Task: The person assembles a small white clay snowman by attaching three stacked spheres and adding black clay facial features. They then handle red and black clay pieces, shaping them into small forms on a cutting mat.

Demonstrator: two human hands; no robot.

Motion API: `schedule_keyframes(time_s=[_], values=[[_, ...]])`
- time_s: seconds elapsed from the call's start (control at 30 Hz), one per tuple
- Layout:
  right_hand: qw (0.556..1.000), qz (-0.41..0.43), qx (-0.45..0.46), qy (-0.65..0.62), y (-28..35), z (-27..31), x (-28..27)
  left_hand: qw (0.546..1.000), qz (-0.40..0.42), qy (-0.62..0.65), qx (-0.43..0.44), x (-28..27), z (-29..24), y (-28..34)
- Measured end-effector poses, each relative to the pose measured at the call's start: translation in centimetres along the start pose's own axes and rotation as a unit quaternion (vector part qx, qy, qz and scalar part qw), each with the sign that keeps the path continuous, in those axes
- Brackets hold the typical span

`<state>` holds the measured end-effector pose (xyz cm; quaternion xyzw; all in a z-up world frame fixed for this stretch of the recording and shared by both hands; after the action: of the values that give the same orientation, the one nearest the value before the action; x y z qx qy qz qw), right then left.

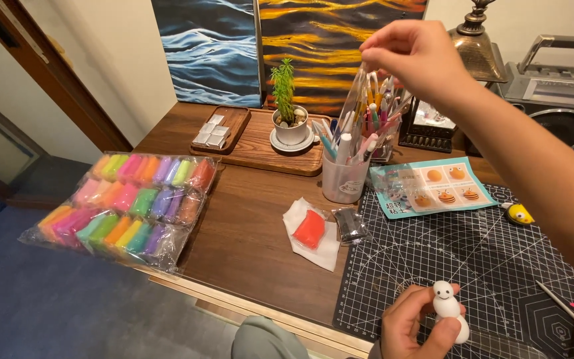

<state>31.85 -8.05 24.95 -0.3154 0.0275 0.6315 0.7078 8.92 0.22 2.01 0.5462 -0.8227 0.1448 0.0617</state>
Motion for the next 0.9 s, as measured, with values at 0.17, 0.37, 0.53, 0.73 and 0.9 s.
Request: schedule_keyframes(time_s=[0.17, 0.37, 0.53, 0.73, 0.9], values=[[0.999, -0.006, -0.045, 0.002, -0.2, 0.1, -0.7, 1.000, 0.001, -0.014, 0.002, 0.0, 0.1, 0.0], [0.989, 0.116, 0.018, 0.085, 1.9, 0.5, 3.7, 1.000, -0.017, -0.014, -0.014, 0.1, 0.0, 0.1], [0.986, 0.133, -0.031, 0.092, 1.2, -0.7, 3.0, 0.999, -0.029, 0.000, -0.026, 0.2, 1.1, 0.0], [0.986, -0.018, -0.076, 0.146, -0.5, -3.0, -3.7, 0.999, -0.023, -0.014, -0.032, 0.2, 1.3, 0.0], [0.898, 0.073, -0.134, 0.413, 0.7, -4.9, 0.1, 0.999, -0.027, -0.033, -0.019, 0.2, 1.0, 0.0]])
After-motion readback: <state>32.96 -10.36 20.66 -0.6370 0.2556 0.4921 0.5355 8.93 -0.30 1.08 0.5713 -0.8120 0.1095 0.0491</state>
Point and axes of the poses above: each hand's wrist, its own y-axis away from the middle knuckle, its own x-axis out of the palm, z = x × y, the point moved 10 cm from there along -y, towards the middle knuckle, and after that the axes turned 6 degrees about -y, right-handed, at the moved point
